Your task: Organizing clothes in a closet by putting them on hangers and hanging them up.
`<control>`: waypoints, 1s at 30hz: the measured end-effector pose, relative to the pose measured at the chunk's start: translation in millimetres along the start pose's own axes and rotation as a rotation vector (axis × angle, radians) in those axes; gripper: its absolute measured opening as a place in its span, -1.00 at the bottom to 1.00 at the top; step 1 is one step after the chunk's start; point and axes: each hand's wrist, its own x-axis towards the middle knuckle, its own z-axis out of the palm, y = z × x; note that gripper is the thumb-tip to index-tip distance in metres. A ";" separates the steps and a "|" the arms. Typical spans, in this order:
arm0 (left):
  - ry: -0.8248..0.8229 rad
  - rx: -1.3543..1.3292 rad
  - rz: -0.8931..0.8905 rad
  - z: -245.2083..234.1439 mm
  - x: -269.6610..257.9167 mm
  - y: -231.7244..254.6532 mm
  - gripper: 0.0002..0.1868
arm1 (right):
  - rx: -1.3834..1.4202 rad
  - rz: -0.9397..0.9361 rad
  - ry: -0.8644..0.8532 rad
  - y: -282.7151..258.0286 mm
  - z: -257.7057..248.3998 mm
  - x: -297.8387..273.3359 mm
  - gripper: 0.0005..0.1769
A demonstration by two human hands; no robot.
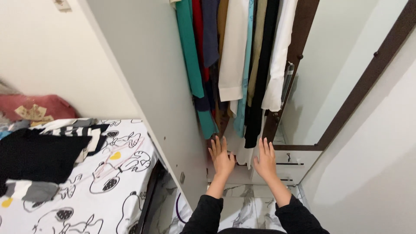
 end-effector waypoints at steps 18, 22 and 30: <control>0.078 -0.036 0.021 -44.6 -60.2 -13.9 -0.14 | -0.029 -0.010 -0.027 -35.1 -9.5 -47.3 0.04; 0.082 -0.041 0.065 -51.3 -69.9 -21.6 -0.13 | -0.084 -0.017 -0.024 -49.8 -13.2 -58.2 0.03; -0.010 -0.019 0.108 -100.7 -107.2 -24.5 -0.05 | -0.009 -0.016 0.027 -85.5 2.5 -95.6 -0.01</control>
